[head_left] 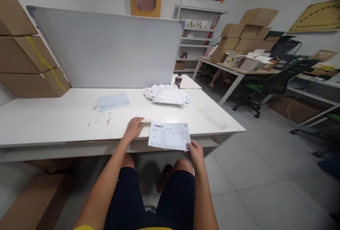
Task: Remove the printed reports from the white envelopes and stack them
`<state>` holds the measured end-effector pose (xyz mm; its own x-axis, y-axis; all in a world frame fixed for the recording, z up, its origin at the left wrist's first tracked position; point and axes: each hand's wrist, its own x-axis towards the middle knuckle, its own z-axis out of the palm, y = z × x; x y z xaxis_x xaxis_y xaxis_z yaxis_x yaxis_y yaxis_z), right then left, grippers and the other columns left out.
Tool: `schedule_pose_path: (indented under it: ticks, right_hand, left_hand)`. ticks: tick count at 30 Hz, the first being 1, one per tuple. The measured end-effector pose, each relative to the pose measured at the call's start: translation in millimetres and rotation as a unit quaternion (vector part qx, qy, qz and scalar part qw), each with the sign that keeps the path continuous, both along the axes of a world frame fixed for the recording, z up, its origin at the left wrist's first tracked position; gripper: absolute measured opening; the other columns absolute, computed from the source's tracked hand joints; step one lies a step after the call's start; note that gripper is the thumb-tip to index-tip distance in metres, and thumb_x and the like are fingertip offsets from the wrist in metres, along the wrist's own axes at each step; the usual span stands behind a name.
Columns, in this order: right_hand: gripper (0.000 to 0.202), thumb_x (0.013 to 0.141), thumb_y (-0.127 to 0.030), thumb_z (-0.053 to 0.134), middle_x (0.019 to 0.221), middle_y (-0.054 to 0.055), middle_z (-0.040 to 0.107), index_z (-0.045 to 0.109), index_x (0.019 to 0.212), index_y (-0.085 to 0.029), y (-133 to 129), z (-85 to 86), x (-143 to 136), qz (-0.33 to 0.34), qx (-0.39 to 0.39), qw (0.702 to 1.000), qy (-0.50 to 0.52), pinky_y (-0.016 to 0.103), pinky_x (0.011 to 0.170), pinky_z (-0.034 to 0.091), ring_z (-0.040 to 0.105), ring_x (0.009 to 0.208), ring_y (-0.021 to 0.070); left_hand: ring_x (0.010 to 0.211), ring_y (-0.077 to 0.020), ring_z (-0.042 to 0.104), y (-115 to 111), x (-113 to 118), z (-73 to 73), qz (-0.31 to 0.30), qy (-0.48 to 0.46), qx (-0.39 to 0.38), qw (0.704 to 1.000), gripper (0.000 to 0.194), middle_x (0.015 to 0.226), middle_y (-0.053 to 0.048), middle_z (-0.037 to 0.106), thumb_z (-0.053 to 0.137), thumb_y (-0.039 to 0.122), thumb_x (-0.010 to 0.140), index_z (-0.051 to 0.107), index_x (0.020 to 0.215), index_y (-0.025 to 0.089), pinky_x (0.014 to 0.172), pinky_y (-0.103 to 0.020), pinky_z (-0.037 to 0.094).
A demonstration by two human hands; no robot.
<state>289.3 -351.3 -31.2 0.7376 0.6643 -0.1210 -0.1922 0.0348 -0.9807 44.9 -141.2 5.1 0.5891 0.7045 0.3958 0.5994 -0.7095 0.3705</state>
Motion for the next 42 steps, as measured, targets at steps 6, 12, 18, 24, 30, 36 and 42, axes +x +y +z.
schedule_pose_path:
  ticks: [6, 12, 18, 24, 30, 36, 42]
  right_hand:
    - [0.035, 0.059, -0.035, 0.065, 0.067, 0.001, 0.068, 0.069, 0.087, -0.014, -0.4, -0.9, -2.8, 0.025, 0.006, 1.000, -0.007, 0.025, 0.042, 0.041, 0.050, 0.045, 0.0119]
    - [0.046, 0.067, -0.046, 0.062, 0.078, 0.004, 0.068, 0.067, 0.100, -0.014, 14.1, 0.1, -9.3, 0.072, 0.008, 0.997, -0.042, 0.027, 0.045, 0.042, 0.051, 0.050, 0.0129]
    - [0.052, 0.082, -0.052, 0.047, 0.109, 0.016, 0.058, 0.062, 0.115, -0.014, 18.5, 12.5, -6.5, -0.112, -0.105, 0.926, -0.346, 0.039, 0.072, 0.048, 0.059, 0.085, 0.0249]
    - [0.031, 0.091, -0.029, 0.039, 0.109, 0.012, 0.061, 0.061, 0.111, -0.019, 52.2, 43.7, -44.2, 0.067, 0.022, 0.862, -0.502, 0.039, 0.088, 0.046, 0.055, 0.103, 0.0243]
    - [0.050, 0.079, -0.001, 0.038, 0.125, 0.009, 0.059, 0.056, 0.122, -0.019, 103.3, 53.6, -80.6, 0.220, 0.000, 0.755, -0.618, 0.039, 0.089, 0.041, 0.050, 0.112, 0.0243]
    - [0.047, 0.074, 0.002, 0.041, 0.113, 0.008, 0.063, 0.063, 0.110, -0.019, 116.4, 58.1, -79.5, 0.201, -0.043, 0.738, -0.642, 0.035, 0.082, 0.038, 0.051, 0.101, 0.0240]
    - [0.045, 0.073, 0.003, 0.041, 0.111, 0.007, 0.064, 0.065, 0.104, -0.018, 122.6, 58.5, -76.5, 0.209, -0.050, 0.735, -0.642, 0.036, 0.081, 0.036, 0.051, 0.101, 0.0240]
  left_hand:
    - [0.115, -0.0248, 0.047, -1.0, -0.7, -1.2, 0.005, -0.006, 0.018, 1.000, 0.038, 0.121, -0.010, 0.057, 0.043, 0.030, 0.092, 0.050, 0.129, 0.019, 0.100, -0.041, 0.040]
    - [0.122, -0.0256, 0.041, -4.9, 0.4, 2.1, -0.021, 0.005, 0.038, 0.999, 0.043, 0.125, -0.010, 0.053, 0.049, 0.031, 0.089, 0.048, 0.130, 0.020, 0.105, -0.042, 0.034]
    - [0.118, -0.0295, 0.042, -10.5, 5.8, 3.6, 0.011, 0.072, 0.031, 0.997, 0.054, 0.124, -0.012, 0.051, 0.054, 0.040, 0.085, 0.044, 0.133, 0.019, 0.099, -0.044, 0.037]
    - [0.115, -0.0308, 0.043, -16.9, 8.5, 7.4, 0.040, 0.106, 0.039, 0.993, 0.059, 0.125, -0.014, 0.050, 0.051, 0.038, 0.085, 0.038, 0.139, 0.018, 0.095, -0.044, 0.038]
    - [0.115, -0.0310, 0.042, -20.1, 9.7, 10.3, 0.046, 0.115, 0.046, 0.991, 0.066, 0.125, -0.014, 0.050, 0.055, 0.037, 0.082, 0.036, 0.142, 0.018, 0.096, -0.044, 0.037]
    - [0.116, -0.0304, 0.041, -19.5, 10.5, 9.9, 0.035, 0.113, 0.033, 0.992, 0.068, 0.126, -0.012, 0.049, 0.058, 0.036, 0.079, 0.036, 0.141, 0.019, 0.097, -0.043, 0.036]
    - [0.118, -0.0312, 0.040, -17.8, 11.6, 10.9, 0.029, 0.114, 0.018, 0.993, 0.067, 0.126, -0.012, 0.050, 0.058, 0.037, 0.079, 0.037, 0.141, 0.020, 0.098, -0.044, 0.034]
